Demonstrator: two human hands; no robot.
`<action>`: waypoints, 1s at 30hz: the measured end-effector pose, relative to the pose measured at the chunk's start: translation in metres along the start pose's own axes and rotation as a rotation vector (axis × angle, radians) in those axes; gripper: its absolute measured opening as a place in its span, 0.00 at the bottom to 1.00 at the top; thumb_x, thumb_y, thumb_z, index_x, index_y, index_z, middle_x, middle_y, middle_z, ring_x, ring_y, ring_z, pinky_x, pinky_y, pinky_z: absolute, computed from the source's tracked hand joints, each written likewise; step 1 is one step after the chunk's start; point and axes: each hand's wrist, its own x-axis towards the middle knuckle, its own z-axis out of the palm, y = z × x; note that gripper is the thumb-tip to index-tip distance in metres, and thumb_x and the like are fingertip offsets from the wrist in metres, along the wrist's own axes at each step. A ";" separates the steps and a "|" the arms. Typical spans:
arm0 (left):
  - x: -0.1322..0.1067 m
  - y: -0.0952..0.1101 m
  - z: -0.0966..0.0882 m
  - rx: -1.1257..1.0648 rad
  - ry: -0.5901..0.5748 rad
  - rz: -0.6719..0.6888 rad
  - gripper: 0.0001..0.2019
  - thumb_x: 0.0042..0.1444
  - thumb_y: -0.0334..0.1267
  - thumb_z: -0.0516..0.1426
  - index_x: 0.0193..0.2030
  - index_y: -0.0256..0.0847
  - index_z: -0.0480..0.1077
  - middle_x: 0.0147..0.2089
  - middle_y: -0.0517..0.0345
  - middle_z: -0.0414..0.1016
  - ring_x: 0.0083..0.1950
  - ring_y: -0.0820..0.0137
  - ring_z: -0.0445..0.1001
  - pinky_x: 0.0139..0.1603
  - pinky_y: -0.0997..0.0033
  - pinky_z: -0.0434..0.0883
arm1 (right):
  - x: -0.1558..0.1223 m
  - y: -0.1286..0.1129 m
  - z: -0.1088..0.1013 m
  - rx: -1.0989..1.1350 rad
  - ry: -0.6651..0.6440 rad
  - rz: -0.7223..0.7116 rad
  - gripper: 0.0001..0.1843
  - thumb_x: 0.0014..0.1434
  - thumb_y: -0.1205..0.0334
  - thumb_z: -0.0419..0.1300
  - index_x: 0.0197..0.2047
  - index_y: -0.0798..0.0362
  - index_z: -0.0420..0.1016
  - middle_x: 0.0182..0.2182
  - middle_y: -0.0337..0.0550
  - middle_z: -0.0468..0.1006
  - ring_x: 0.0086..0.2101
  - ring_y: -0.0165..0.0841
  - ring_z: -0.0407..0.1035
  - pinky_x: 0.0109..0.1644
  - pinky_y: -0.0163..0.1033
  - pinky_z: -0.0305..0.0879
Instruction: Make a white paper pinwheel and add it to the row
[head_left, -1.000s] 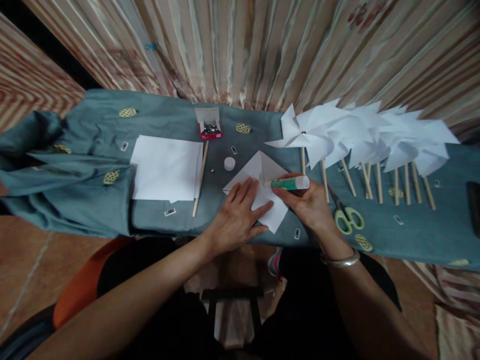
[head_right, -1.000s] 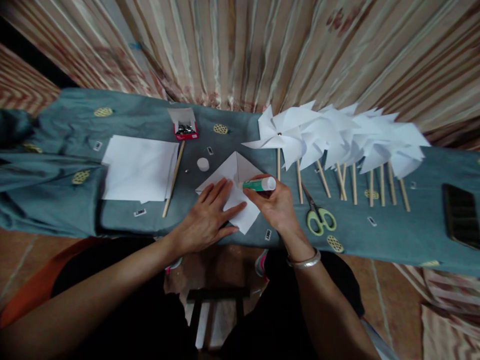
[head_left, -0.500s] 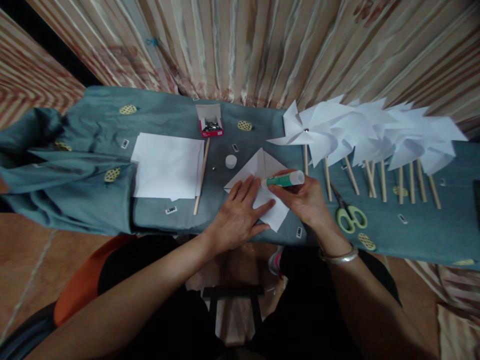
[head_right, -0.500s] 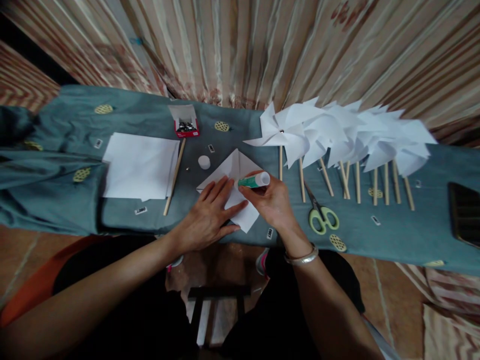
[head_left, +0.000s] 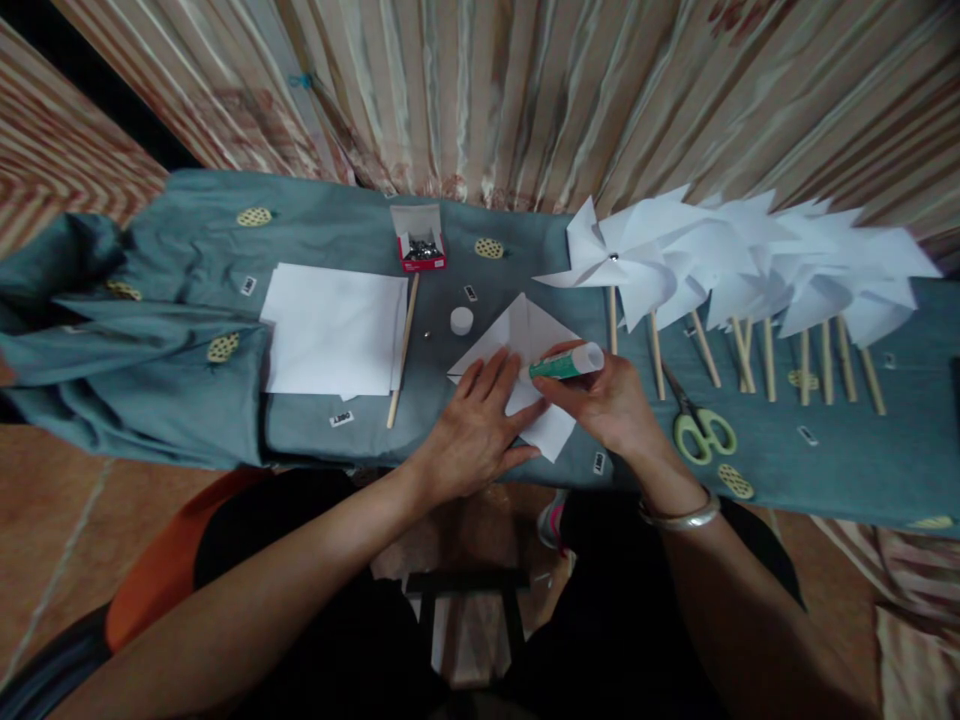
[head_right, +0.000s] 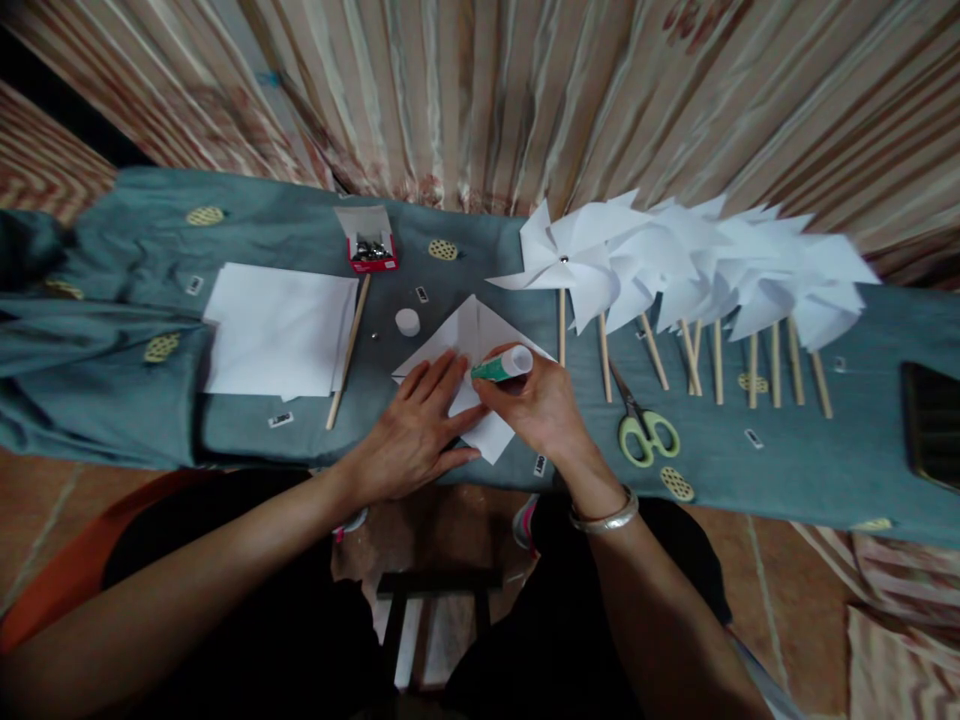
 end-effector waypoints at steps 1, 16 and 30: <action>0.000 0.000 0.000 0.002 0.001 -0.001 0.31 0.62 0.58 0.56 0.68 0.46 0.65 0.76 0.37 0.53 0.77 0.43 0.51 0.71 0.36 0.57 | 0.000 0.000 0.000 0.006 -0.005 -0.001 0.14 0.48 0.53 0.68 0.36 0.53 0.77 0.29 0.43 0.83 0.31 0.39 0.78 0.38 0.44 0.75; -0.001 -0.001 0.002 -0.016 0.001 -0.002 0.30 0.63 0.58 0.55 0.68 0.48 0.66 0.77 0.40 0.51 0.77 0.43 0.49 0.71 0.35 0.56 | -0.004 0.008 -0.009 -0.021 0.019 0.031 0.14 0.48 0.54 0.69 0.36 0.53 0.78 0.31 0.44 0.84 0.32 0.39 0.79 0.39 0.43 0.75; 0.000 0.000 -0.001 -0.024 -0.006 -0.006 0.30 0.63 0.57 0.55 0.68 0.48 0.65 0.77 0.37 0.51 0.77 0.41 0.50 0.70 0.34 0.57 | -0.004 -0.001 -0.011 -0.221 0.093 0.036 0.11 0.49 0.53 0.67 0.32 0.52 0.78 0.27 0.45 0.83 0.32 0.43 0.79 0.37 0.44 0.75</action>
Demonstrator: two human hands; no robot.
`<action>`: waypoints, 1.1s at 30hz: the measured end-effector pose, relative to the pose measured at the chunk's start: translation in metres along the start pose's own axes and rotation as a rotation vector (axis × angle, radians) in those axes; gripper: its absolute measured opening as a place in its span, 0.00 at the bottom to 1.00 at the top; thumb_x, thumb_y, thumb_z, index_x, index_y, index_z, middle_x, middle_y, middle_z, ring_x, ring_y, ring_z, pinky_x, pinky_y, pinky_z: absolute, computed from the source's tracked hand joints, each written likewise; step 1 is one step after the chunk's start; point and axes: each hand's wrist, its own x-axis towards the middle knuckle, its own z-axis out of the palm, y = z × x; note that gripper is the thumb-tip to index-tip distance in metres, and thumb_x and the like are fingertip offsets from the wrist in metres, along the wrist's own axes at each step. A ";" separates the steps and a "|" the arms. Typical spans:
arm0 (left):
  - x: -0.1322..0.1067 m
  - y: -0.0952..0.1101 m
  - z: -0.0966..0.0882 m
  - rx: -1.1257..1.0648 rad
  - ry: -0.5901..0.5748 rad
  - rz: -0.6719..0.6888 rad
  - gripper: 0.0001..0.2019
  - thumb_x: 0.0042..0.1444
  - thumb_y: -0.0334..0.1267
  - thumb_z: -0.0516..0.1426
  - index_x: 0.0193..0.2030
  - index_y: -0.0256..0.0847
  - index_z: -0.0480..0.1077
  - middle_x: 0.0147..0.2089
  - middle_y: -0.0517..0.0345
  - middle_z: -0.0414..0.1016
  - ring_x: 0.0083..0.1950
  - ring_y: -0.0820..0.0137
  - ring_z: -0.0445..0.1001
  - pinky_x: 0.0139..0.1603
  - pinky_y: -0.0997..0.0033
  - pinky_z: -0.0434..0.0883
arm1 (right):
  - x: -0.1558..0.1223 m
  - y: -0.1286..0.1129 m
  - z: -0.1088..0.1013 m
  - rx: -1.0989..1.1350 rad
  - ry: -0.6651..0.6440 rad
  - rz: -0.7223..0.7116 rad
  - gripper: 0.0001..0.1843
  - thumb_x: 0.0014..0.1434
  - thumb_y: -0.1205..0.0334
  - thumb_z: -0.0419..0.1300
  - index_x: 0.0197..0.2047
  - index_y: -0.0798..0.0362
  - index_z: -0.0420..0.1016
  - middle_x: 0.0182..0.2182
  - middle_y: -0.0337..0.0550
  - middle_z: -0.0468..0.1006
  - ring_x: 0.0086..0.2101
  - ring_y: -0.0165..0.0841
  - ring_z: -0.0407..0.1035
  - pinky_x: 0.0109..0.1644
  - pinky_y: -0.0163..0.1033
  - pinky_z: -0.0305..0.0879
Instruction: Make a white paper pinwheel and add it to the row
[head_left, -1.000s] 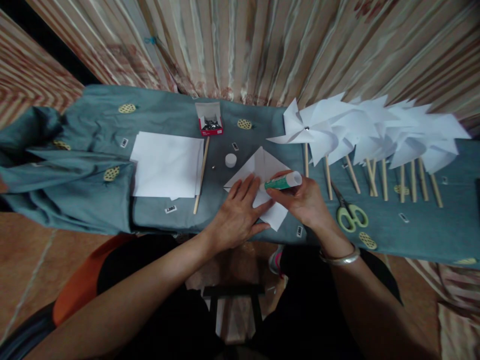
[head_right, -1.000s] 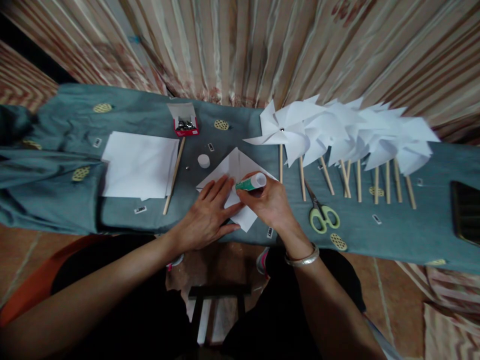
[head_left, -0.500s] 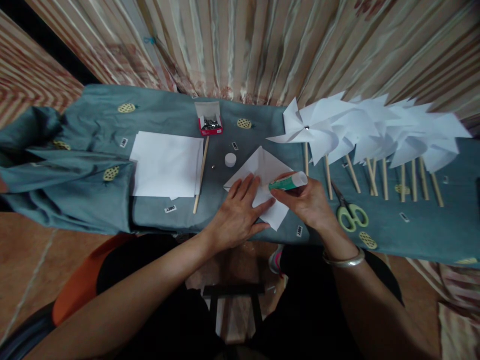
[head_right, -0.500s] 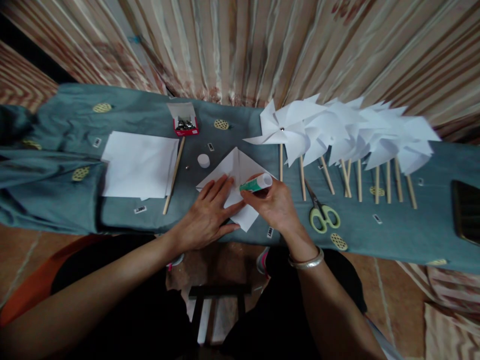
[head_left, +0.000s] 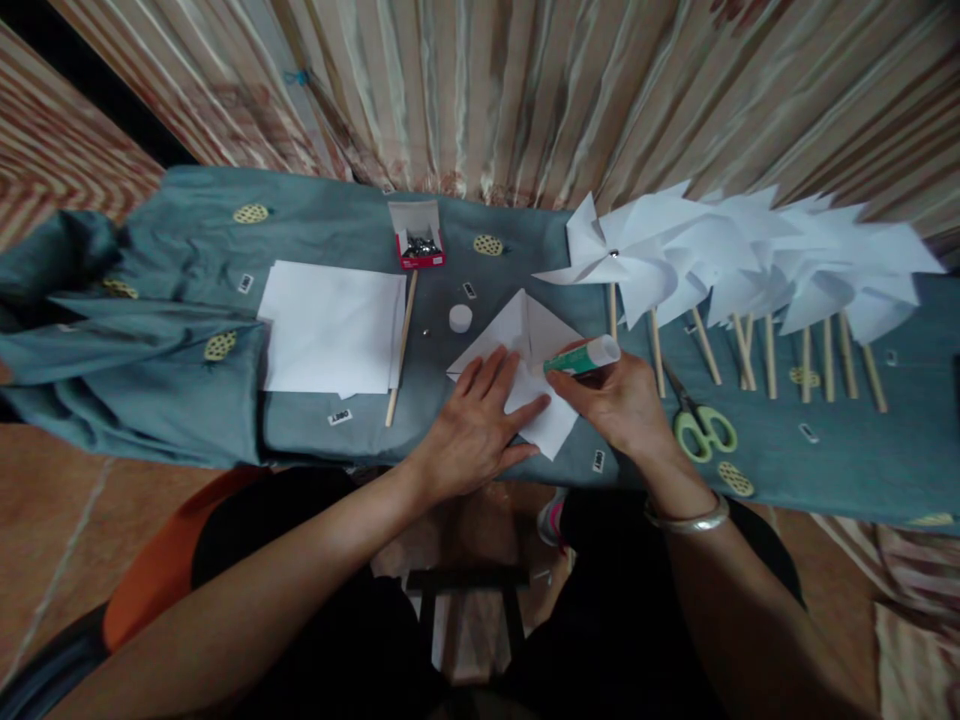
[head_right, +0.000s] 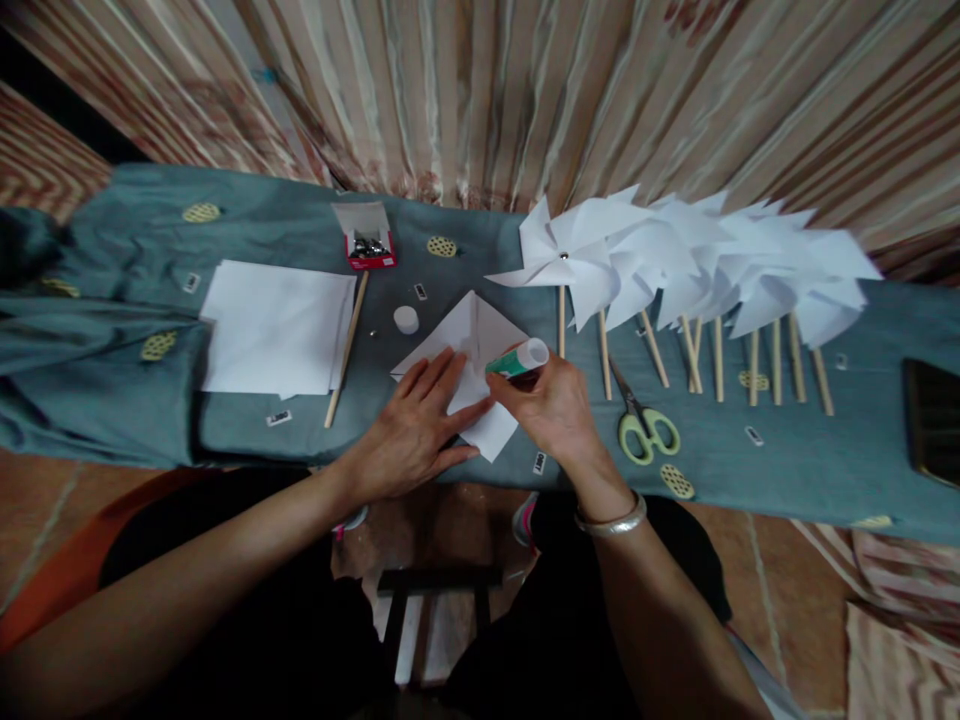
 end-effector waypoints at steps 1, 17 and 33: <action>0.000 0.000 0.000 0.001 -0.002 0.001 0.30 0.63 0.57 0.55 0.68 0.48 0.65 0.77 0.36 0.51 0.77 0.41 0.50 0.70 0.34 0.57 | 0.000 -0.001 0.000 -0.015 0.006 0.000 0.11 0.49 0.53 0.66 0.32 0.52 0.78 0.27 0.45 0.83 0.31 0.44 0.79 0.37 0.44 0.75; 0.001 0.001 -0.003 0.005 -0.018 -0.005 0.31 0.62 0.57 0.57 0.68 0.46 0.66 0.76 0.37 0.53 0.77 0.43 0.51 0.71 0.36 0.56 | 0.005 -0.004 0.007 -0.080 0.025 -0.060 0.11 0.53 0.53 0.64 0.33 0.52 0.77 0.28 0.46 0.84 0.31 0.42 0.79 0.36 0.43 0.73; 0.000 -0.001 0.002 0.004 -0.002 0.006 0.31 0.64 0.58 0.54 0.69 0.46 0.65 0.76 0.37 0.52 0.77 0.42 0.49 0.71 0.34 0.55 | 0.008 -0.008 0.011 -0.147 0.010 -0.168 0.08 0.55 0.54 0.65 0.34 0.48 0.74 0.26 0.41 0.81 0.28 0.39 0.77 0.35 0.42 0.70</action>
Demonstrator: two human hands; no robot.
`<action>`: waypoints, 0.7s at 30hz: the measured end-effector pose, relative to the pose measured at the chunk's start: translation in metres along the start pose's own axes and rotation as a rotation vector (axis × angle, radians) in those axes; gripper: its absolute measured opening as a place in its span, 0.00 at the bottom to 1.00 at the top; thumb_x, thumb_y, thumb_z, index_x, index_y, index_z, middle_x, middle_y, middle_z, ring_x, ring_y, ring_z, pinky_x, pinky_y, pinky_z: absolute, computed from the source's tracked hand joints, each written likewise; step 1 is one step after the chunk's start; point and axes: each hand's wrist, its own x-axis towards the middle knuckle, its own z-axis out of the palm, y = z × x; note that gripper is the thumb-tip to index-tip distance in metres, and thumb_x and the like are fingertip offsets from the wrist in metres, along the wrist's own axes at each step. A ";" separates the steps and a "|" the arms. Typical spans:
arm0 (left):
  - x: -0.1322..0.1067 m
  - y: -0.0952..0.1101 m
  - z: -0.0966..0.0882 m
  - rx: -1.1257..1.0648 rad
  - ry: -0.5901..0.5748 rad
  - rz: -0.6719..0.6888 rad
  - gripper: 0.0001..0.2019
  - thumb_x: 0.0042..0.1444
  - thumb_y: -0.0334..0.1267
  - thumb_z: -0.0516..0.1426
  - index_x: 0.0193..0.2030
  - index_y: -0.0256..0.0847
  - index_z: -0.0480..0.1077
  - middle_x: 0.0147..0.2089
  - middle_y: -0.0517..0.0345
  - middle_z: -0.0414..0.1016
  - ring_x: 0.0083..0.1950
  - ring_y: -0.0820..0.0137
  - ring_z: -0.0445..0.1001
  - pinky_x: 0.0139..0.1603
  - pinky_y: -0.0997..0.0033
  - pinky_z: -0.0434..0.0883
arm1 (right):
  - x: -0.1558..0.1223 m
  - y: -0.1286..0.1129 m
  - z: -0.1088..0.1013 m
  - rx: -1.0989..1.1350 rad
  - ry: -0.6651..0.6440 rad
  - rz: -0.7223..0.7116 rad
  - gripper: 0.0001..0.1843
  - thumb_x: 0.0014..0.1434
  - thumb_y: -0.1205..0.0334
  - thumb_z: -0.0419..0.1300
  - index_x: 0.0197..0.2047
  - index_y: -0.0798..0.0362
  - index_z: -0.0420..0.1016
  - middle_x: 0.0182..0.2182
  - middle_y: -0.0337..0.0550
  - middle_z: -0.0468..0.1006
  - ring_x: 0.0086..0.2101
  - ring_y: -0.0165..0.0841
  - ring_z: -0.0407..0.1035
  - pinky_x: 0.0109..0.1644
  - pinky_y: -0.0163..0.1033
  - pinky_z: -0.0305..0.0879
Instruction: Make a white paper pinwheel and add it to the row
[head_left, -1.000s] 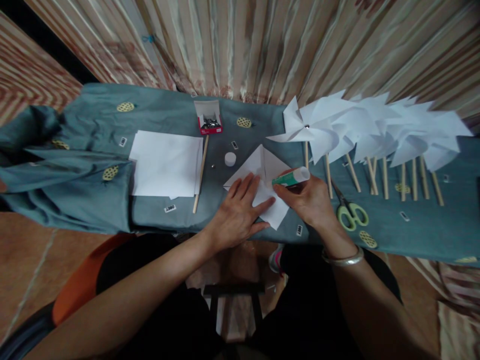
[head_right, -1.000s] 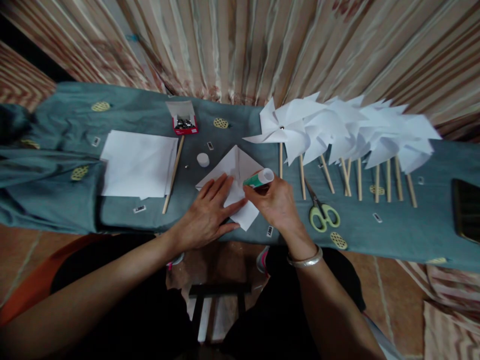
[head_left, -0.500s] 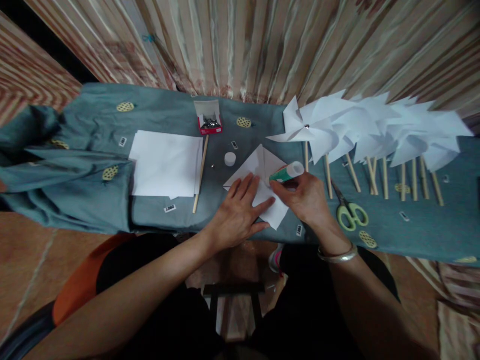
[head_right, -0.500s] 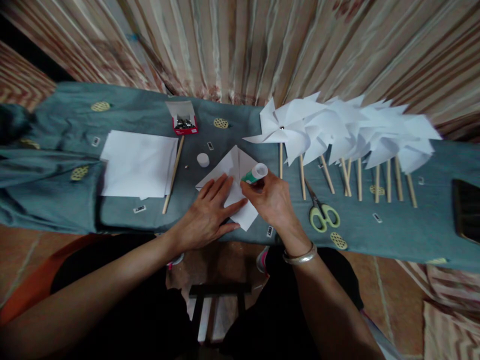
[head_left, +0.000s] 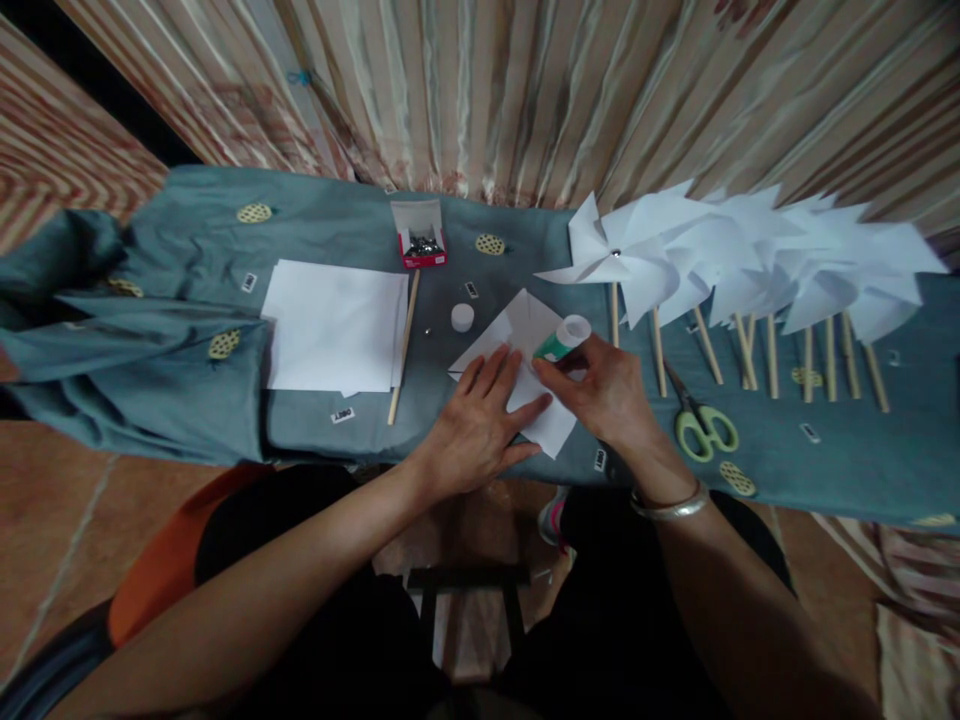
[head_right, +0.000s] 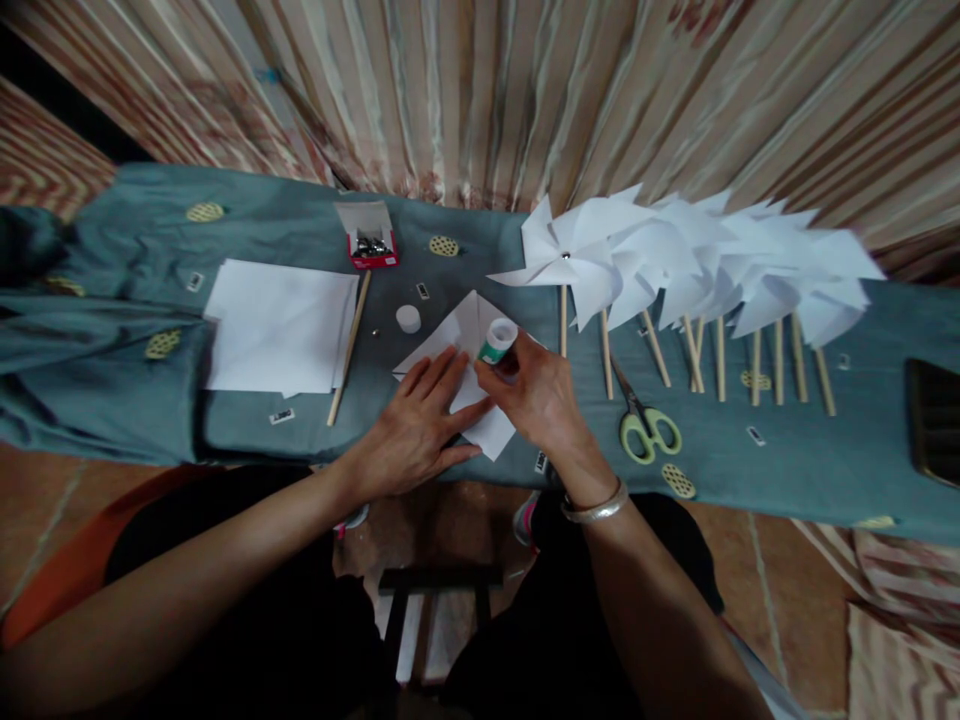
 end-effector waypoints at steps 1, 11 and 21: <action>0.000 0.000 0.000 -0.001 0.000 -0.001 0.30 0.64 0.58 0.54 0.69 0.46 0.65 0.76 0.36 0.53 0.77 0.41 0.49 0.71 0.35 0.55 | 0.000 0.000 0.000 0.005 -0.005 0.004 0.08 0.54 0.54 0.65 0.34 0.48 0.74 0.25 0.41 0.81 0.28 0.39 0.77 0.35 0.42 0.70; 0.000 0.001 -0.001 0.010 0.004 -0.001 0.30 0.63 0.57 0.55 0.68 0.45 0.65 0.76 0.36 0.53 0.77 0.42 0.50 0.71 0.35 0.56 | 0.001 -0.003 0.000 -0.007 -0.070 -0.005 0.07 0.56 0.56 0.64 0.34 0.49 0.74 0.28 0.41 0.81 0.31 0.39 0.76 0.37 0.41 0.68; 0.001 0.001 -0.002 0.017 0.002 -0.003 0.29 0.63 0.56 0.56 0.66 0.45 0.67 0.76 0.37 0.53 0.77 0.43 0.51 0.71 0.35 0.56 | 0.001 -0.005 0.001 -0.082 -0.092 -0.058 0.06 0.55 0.58 0.63 0.34 0.51 0.74 0.27 0.40 0.80 0.28 0.36 0.74 0.35 0.39 0.66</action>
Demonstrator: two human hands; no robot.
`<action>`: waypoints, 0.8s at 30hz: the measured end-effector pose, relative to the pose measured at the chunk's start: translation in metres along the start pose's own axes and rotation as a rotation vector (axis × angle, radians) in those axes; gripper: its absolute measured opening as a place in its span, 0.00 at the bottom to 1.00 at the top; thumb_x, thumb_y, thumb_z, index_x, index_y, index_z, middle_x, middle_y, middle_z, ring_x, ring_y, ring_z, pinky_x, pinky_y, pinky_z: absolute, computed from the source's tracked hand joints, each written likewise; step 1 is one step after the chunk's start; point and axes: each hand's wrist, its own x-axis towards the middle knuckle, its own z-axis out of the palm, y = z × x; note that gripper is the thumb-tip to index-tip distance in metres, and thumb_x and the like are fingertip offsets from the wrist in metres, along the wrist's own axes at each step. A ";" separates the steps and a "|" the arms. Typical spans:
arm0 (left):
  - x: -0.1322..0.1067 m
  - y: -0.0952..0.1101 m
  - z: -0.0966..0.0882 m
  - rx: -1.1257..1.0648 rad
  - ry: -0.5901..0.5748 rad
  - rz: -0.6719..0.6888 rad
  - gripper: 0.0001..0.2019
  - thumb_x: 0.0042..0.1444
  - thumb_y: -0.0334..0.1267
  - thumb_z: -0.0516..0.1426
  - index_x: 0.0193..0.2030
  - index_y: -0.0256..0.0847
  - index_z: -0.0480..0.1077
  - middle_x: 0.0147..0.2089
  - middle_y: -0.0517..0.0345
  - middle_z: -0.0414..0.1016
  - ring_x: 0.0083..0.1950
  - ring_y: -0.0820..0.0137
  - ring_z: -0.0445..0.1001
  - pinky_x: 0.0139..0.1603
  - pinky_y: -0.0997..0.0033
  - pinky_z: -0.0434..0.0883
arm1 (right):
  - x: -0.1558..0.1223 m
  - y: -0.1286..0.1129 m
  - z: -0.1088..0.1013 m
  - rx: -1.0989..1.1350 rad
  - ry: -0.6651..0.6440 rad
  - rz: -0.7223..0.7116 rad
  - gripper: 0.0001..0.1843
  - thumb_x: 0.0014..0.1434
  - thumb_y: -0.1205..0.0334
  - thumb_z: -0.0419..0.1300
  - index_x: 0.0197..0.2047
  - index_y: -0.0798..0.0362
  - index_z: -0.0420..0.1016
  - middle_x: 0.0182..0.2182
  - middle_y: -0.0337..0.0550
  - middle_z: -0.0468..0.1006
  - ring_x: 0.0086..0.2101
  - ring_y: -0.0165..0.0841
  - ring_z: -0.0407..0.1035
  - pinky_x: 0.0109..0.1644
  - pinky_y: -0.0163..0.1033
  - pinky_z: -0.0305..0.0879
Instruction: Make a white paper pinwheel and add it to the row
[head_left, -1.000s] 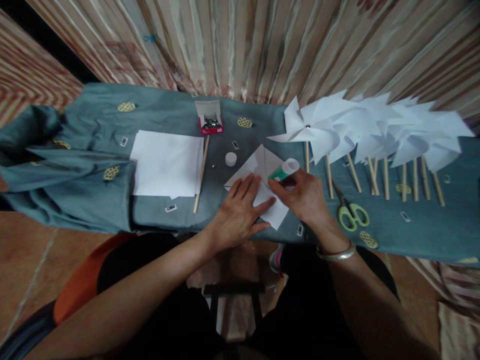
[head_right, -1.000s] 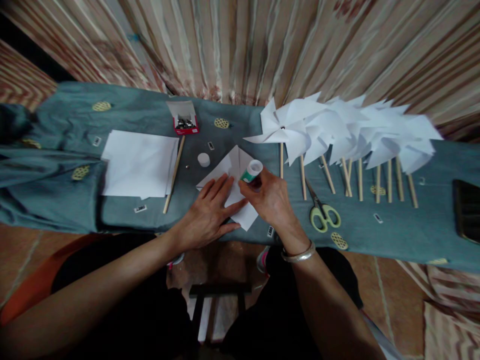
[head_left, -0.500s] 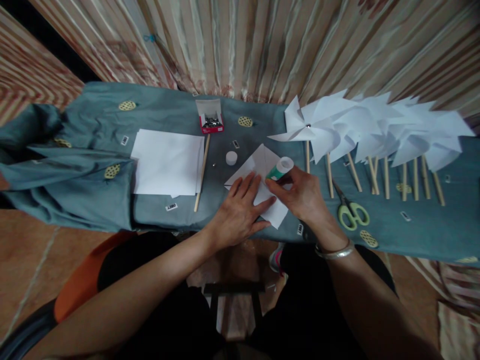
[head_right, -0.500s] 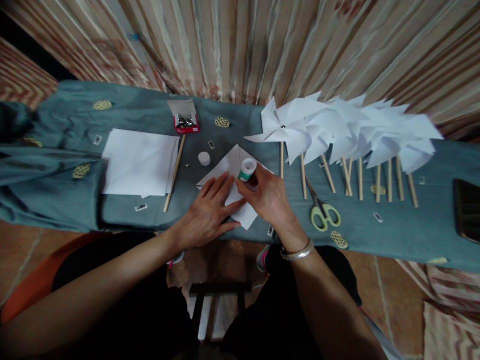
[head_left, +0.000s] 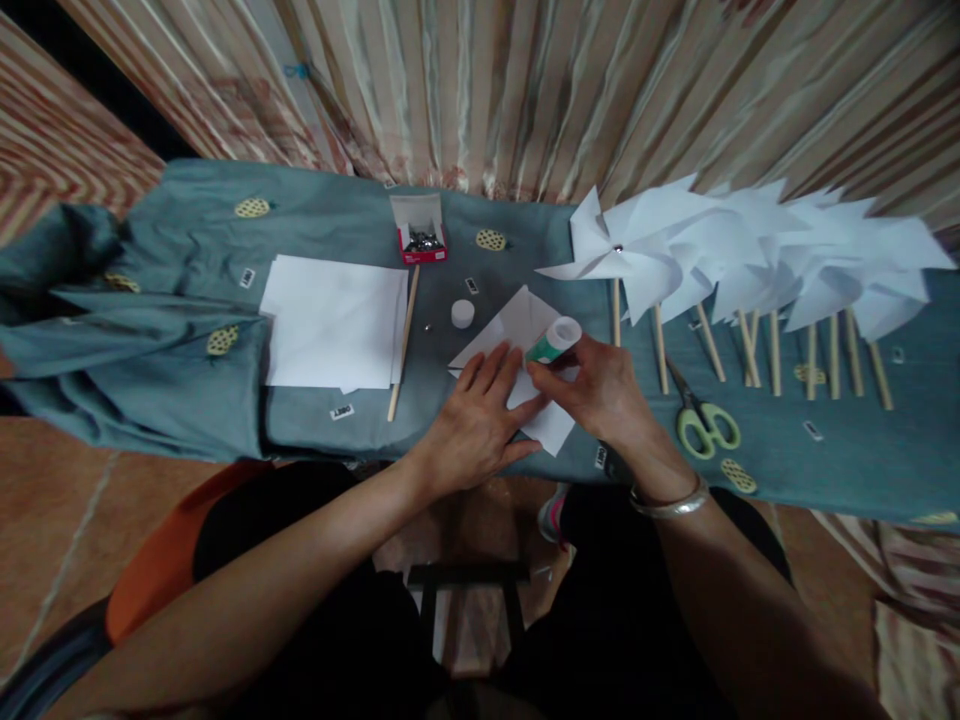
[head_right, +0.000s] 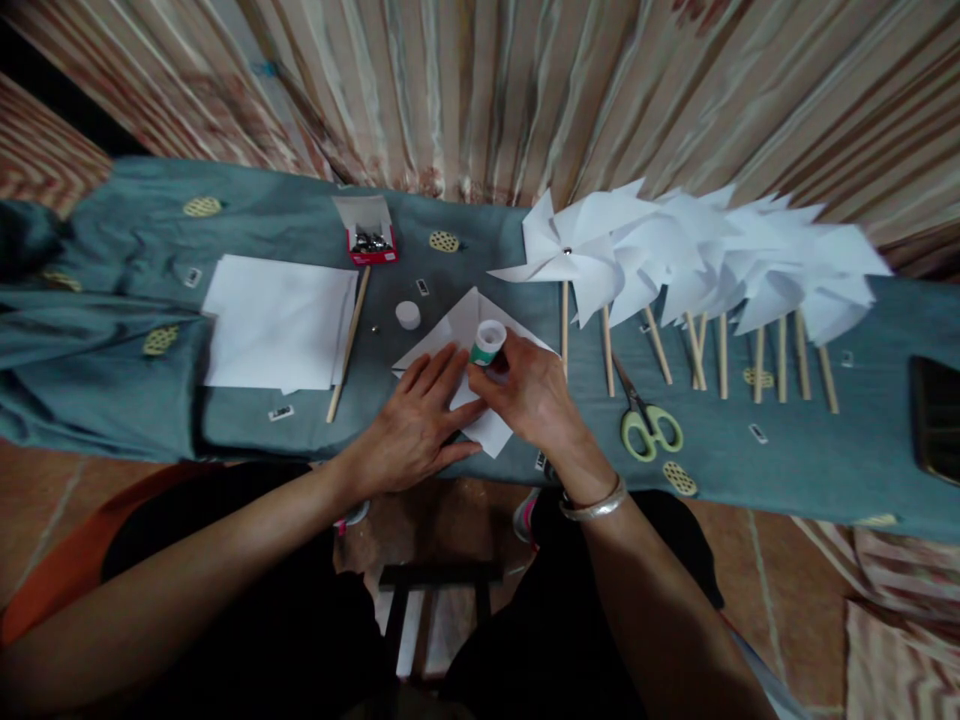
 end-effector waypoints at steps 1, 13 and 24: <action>0.000 0.000 0.000 0.001 0.001 -0.001 0.29 0.63 0.56 0.56 0.66 0.45 0.67 0.76 0.36 0.54 0.77 0.43 0.51 0.71 0.35 0.56 | 0.000 0.000 0.000 -0.008 -0.003 0.003 0.06 0.55 0.58 0.63 0.34 0.51 0.74 0.27 0.41 0.80 0.28 0.36 0.74 0.35 0.39 0.66; -0.001 -0.001 0.002 -0.004 0.011 0.002 0.28 0.63 0.57 0.55 0.64 0.44 0.68 0.76 0.37 0.55 0.77 0.41 0.51 0.71 0.35 0.56 | -0.004 -0.002 -0.004 -0.010 -0.018 0.016 0.05 0.55 0.59 0.63 0.33 0.52 0.75 0.26 0.41 0.80 0.27 0.35 0.74 0.34 0.38 0.66; -0.001 -0.001 0.001 -0.017 0.018 0.005 0.30 0.62 0.57 0.56 0.67 0.46 0.66 0.77 0.37 0.52 0.77 0.43 0.49 0.72 0.36 0.55 | -0.007 0.005 -0.007 0.000 -0.018 0.014 0.05 0.54 0.59 0.62 0.31 0.51 0.74 0.25 0.41 0.80 0.27 0.36 0.74 0.33 0.38 0.66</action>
